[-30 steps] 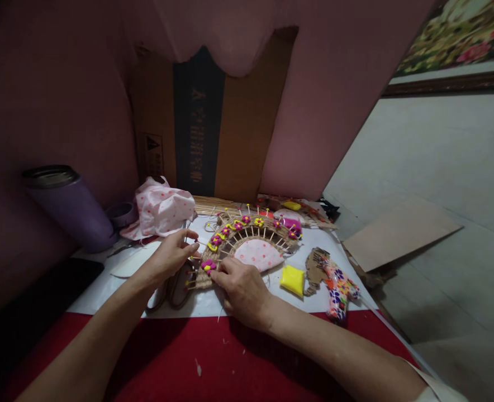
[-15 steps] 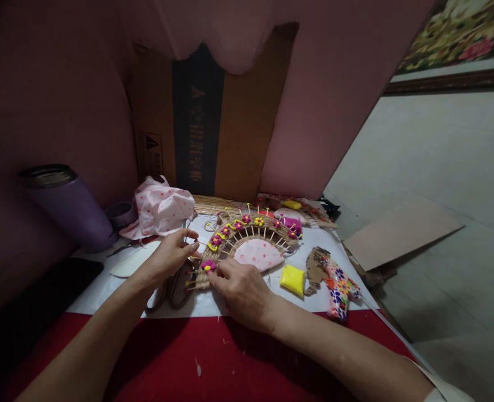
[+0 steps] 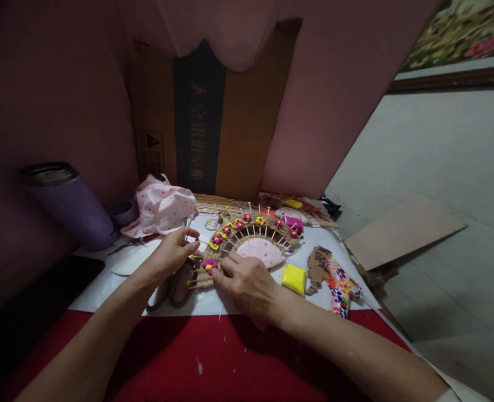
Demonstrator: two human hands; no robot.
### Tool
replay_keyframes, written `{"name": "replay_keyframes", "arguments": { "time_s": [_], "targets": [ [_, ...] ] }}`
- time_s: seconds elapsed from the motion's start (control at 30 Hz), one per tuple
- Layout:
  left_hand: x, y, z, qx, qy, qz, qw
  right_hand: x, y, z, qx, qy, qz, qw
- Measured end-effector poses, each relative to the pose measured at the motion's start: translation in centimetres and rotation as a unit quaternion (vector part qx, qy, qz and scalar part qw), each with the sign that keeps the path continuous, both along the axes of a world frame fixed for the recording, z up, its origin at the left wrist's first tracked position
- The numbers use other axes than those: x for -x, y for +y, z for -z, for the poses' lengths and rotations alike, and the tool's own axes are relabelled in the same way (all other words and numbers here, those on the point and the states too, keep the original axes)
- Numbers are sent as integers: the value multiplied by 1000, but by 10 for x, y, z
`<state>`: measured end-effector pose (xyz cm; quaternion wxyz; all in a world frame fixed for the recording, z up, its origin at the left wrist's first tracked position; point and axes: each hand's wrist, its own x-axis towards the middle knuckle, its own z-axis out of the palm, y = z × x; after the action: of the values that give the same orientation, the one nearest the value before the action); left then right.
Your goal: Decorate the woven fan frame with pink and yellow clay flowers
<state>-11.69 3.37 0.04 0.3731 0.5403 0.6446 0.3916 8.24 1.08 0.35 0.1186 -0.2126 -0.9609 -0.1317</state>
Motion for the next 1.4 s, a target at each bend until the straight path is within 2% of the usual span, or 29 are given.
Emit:
{"name": "replay_keyframes", "arguments": {
  "time_s": [0.23,0.37,0.57,0.7,0.93,1.4],
  "targets": [
    [0,1,2,2,23,23,999,-1,3,6,7,-7,1,1000],
    [1,2,4,1,26,28,999,-1,3,3,0,-9,6,1000],
    [0,1,2,0,21,29,999,0,14,-2,-59,-44,-71,995],
    [-1,1,0,1,21,31,999,-2,21,-2,-82,-57,-91,991],
    [-1,-2,-3,8,20,37,999,-13,23,-2,-64,-37,-88,993],
    [-3,-2,-7,7,8,40,999,-11,24,-4,-59,-44,-99,992]
  ]
}}
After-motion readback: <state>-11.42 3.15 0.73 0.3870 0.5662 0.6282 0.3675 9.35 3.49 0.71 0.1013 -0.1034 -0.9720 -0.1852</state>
